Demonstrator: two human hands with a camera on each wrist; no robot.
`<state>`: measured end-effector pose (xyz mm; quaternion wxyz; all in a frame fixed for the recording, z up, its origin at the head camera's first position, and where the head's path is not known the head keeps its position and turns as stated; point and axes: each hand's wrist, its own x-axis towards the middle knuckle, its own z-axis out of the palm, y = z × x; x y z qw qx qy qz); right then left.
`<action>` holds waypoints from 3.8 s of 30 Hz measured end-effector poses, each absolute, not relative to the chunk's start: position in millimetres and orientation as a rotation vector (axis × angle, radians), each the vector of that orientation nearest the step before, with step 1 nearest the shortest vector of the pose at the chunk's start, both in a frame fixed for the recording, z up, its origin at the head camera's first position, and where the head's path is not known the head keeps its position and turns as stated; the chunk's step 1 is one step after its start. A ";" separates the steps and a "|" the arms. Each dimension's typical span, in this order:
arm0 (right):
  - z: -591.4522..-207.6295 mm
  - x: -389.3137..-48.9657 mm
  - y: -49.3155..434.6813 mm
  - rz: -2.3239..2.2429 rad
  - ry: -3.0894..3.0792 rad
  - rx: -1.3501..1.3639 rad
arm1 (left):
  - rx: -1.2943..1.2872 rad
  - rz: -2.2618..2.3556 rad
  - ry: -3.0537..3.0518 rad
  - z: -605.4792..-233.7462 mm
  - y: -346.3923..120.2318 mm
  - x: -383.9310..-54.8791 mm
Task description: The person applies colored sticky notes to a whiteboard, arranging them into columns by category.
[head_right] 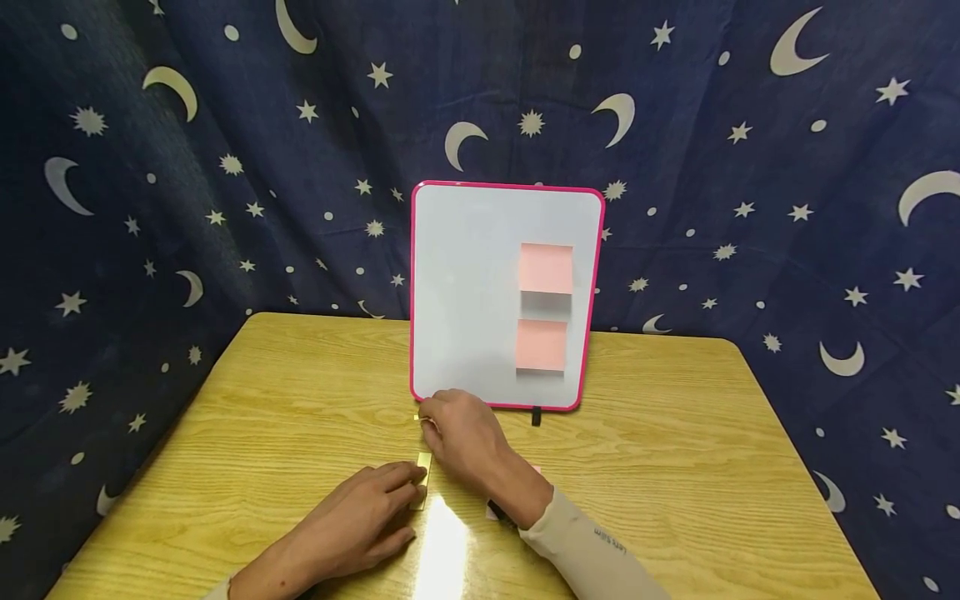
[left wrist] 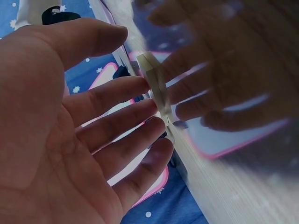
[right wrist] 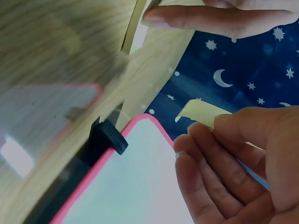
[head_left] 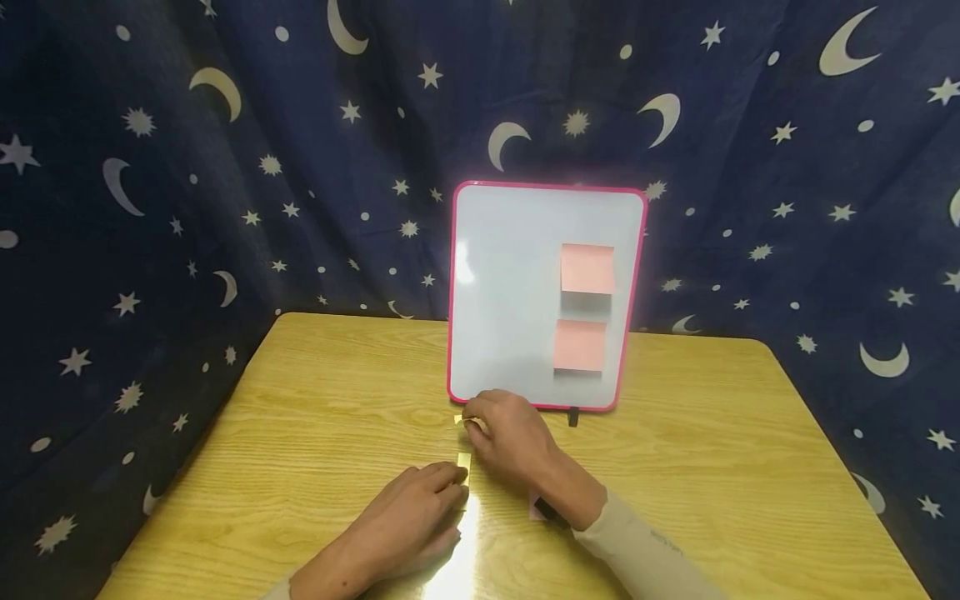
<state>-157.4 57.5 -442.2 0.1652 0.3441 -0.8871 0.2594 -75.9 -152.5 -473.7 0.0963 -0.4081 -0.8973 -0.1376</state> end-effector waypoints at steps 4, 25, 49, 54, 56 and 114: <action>-437.9 -162.2 59.4 0.717 -2.466 0.971 | -1.207 -0.409 -2.659 -472.3 -152.4 -75.5; -414.6 -193.7 64.1 0.667 -1.988 1.057 | -1.208 -0.377 -2.717 -473.0 -151.9 -75.2; -403.2 -221.6 68.8 0.529 -1.820 0.971 | -1.235 -0.371 -2.701 -466.9 -155.6 -86.4; -400.7 -227.3 69.4 0.456 -1.724 0.960 | -1.077 -0.499 -2.709 -459.0 -156.5 -102.2; -399.2 -229.6 69.3 0.426 -1.673 0.953 | -0.958 -0.581 -2.710 -454.4 -156.7 -109.6; -361.1 -296.3 66.0 0.336 -1.598 0.756 | -0.356 -1.558 -2.551 -478.1 -150.5 -230.1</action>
